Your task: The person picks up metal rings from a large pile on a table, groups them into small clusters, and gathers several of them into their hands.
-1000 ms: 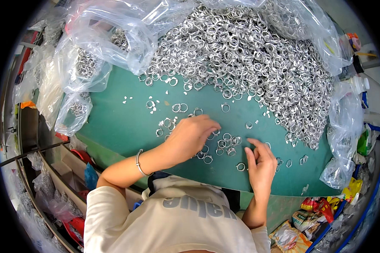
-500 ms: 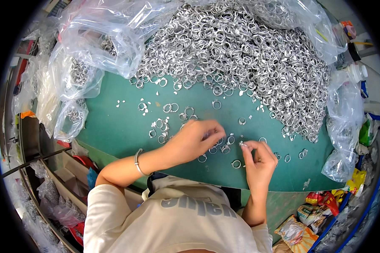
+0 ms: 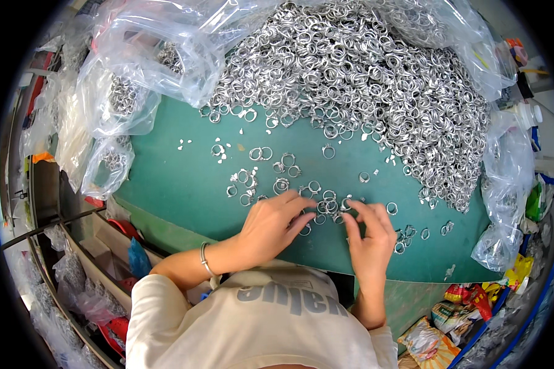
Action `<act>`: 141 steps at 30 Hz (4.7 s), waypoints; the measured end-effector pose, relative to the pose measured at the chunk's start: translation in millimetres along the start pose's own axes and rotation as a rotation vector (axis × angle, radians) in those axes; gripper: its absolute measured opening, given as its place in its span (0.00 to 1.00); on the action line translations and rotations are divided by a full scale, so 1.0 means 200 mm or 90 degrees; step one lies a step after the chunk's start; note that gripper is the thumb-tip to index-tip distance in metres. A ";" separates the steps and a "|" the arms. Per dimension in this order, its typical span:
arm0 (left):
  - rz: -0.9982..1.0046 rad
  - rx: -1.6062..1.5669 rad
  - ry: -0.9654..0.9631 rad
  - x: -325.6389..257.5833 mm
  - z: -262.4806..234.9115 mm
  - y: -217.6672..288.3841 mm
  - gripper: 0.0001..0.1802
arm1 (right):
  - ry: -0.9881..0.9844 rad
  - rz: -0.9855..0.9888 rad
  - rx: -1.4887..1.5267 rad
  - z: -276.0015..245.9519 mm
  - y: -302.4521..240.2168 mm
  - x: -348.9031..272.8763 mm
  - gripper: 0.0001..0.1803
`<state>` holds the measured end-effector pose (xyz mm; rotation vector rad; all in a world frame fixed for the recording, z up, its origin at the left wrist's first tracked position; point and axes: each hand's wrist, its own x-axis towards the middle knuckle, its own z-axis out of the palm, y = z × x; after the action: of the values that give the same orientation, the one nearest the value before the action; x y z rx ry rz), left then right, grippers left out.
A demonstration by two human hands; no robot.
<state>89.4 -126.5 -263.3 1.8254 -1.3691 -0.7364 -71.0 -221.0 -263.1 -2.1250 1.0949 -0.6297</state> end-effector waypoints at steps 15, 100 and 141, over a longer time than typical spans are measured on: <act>-0.534 -0.767 -0.243 0.04 0.00 0.02 0.24 | -0.191 -0.076 0.150 -0.02 -0.10 -0.03 0.08; -0.054 0.203 0.053 -0.15 -0.17 -0.21 0.04 | -0.232 0.303 0.553 0.11 -0.12 0.15 0.07; 0.036 0.071 0.083 -0.25 -0.09 -0.18 0.12 | -0.137 0.064 0.078 0.09 -0.12 -0.10 0.15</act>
<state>109.8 -69.0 -281.9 1.8779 -1.3942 -0.5111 -57.3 -187.9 -259.0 -1.9675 1.0111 -0.4000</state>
